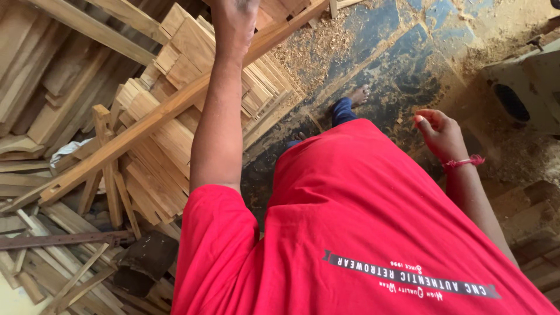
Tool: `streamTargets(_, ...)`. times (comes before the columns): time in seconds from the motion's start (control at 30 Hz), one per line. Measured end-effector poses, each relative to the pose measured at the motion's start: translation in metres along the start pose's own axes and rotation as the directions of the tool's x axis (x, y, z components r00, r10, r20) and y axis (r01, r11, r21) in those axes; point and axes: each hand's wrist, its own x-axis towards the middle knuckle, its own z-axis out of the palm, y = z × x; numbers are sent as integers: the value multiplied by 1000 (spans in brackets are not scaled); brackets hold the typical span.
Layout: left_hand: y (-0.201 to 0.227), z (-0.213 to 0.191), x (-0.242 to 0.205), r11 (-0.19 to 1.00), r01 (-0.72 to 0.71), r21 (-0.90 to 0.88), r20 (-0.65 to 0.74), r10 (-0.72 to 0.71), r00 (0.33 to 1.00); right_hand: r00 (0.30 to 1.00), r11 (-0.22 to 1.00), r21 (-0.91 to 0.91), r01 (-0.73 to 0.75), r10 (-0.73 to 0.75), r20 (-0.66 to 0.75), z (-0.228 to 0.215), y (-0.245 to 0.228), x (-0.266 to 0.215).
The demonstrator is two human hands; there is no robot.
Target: The person picks up small wooden planks from a pile, carries them to a table saw, and stacks them neatly. The person repeats this process, moving planks from the floor pile to the table saw area.
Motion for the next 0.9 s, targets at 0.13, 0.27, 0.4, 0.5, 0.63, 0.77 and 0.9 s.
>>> streamTargets(0.13, -9, -4, -8, 998, -56, -2, 27, 56, 998, 1000, 1000, 8, -28, 28, 7, -1, -8, -5)
streamTargets(0.27, -10, -7, -8, 995, 77, 69, 44, -81, 996, 1000, 1000, -5, -30, 31, 8, -1, -17, -5)
streamTargets(0.4, 0, -6, -2, 987, 147, 60, 96, -153, 984, 1000, 1000, 9, 20, -20, 10, 2, -22, 1)
streamTargets(0.5, 12, 3, 4, 937, 350, 1, 138, -347, 928, 1000, 1000, 10, 5, -6, 7, 4, -23, 2)
streamTargets(0.63, 28, 14, 10, 892, 448, 58, 176, -451, 875, 1000, 996, 91, 4, -4, 3, 6, -23, 9)
streamTargets(0.77, 33, 22, 10, 993, 69, 92, 114, -80, 990, 1000, 992, 123, 13, -11, -11, 9, -17, 13)
streamTargets(0.9, 32, 20, 10, 988, 150, 46, 82, -153, 985, 1000, 991, 131, -23, 25, -14, 12, -11, 20)
